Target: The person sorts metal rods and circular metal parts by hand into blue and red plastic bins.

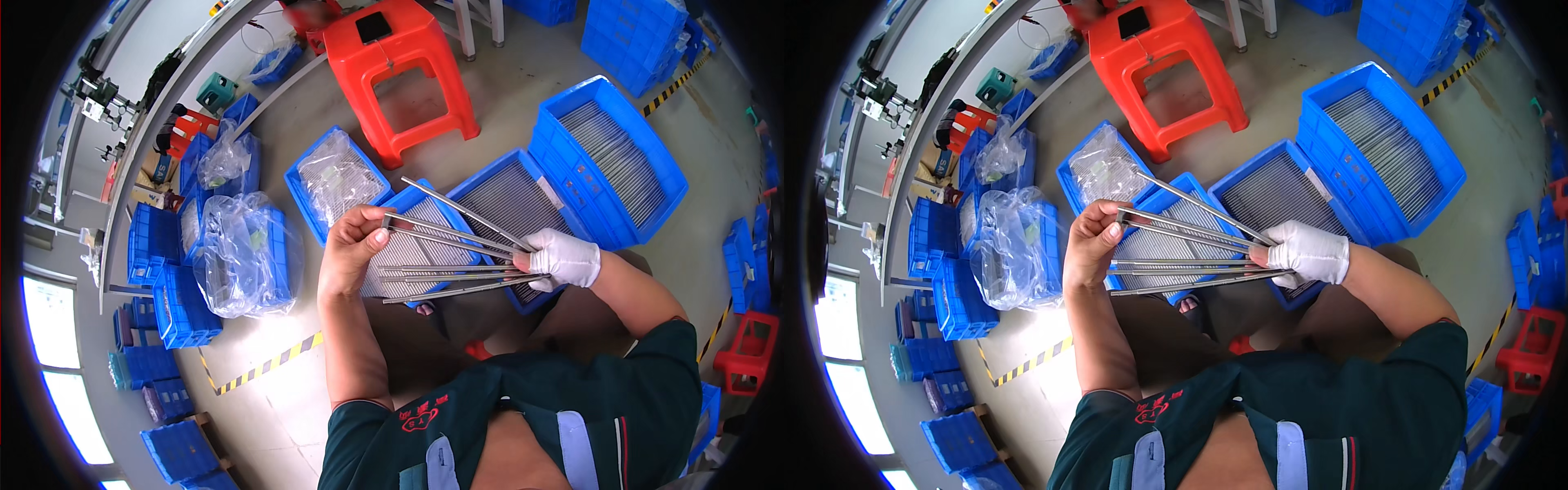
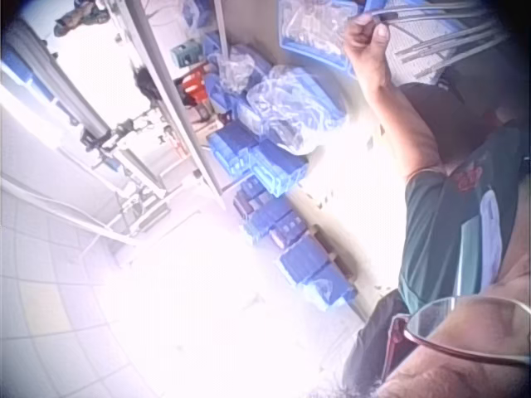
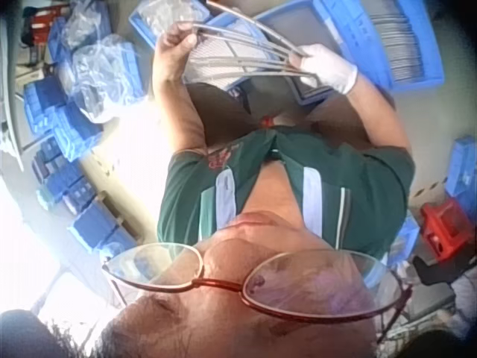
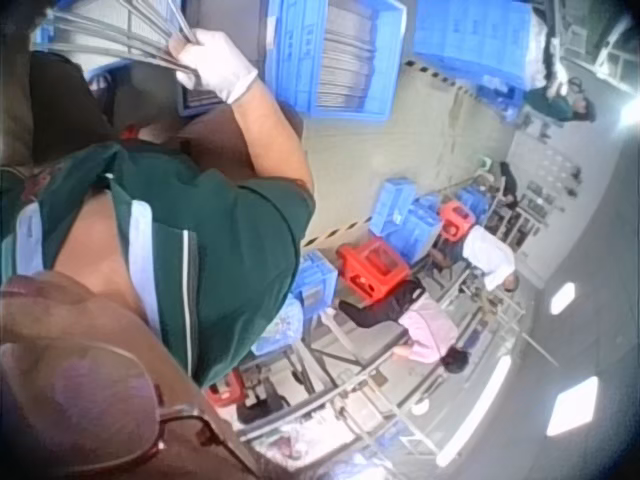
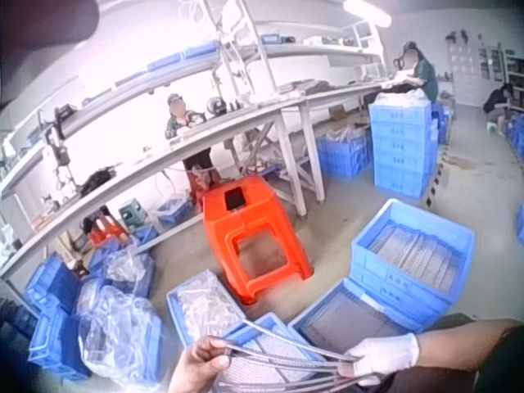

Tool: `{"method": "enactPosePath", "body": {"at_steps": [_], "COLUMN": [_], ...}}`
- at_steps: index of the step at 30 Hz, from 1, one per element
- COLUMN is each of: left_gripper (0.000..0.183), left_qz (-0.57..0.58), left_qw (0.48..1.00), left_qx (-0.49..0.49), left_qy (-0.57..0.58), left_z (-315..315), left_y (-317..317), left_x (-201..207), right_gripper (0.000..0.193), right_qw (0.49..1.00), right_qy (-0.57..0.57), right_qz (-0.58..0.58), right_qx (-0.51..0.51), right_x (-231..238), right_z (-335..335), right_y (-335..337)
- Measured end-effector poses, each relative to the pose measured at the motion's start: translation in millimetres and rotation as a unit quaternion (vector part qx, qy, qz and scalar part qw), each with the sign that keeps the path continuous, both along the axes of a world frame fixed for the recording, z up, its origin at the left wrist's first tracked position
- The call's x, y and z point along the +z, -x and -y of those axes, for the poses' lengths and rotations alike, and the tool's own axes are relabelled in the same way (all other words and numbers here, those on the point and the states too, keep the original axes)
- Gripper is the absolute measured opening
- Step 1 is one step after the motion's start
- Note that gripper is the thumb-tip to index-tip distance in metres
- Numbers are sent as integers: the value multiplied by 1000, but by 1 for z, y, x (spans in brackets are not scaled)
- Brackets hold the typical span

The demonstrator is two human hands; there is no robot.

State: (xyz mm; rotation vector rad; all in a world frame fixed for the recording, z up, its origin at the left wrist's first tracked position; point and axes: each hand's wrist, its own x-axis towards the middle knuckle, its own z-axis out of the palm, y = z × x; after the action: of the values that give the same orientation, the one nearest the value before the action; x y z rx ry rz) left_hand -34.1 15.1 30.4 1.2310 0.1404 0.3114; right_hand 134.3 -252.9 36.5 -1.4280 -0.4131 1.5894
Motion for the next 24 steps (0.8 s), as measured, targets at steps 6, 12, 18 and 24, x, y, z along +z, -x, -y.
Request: {"method": "enactPosePath", "body": {"at_steps": [6,12,18,24], "left_gripper": [29,29,34,29], "left_qz": [-72,-1,-10,-42], "left_qw": [996,997,998,995], "left_qx": [-29,59,19,1], "left_qy": [-41,-47,-55,-89], "left_z": [3,-6,-3,6], "left_y": [1,3,-2,-1], "left_x": [3,8,3,11], "right_gripper": [23,22,26,29], "right_qw": [999,999,992,936], "right_qy": [5,16,0,-16], "right_qz": [36,37,113,338], "right_qx": [21,23,48,93], "right_x": [-2,-8,-5,3], "right_z": [-3,-1,-2,-1], "right_y": [4,0,1,2]}}
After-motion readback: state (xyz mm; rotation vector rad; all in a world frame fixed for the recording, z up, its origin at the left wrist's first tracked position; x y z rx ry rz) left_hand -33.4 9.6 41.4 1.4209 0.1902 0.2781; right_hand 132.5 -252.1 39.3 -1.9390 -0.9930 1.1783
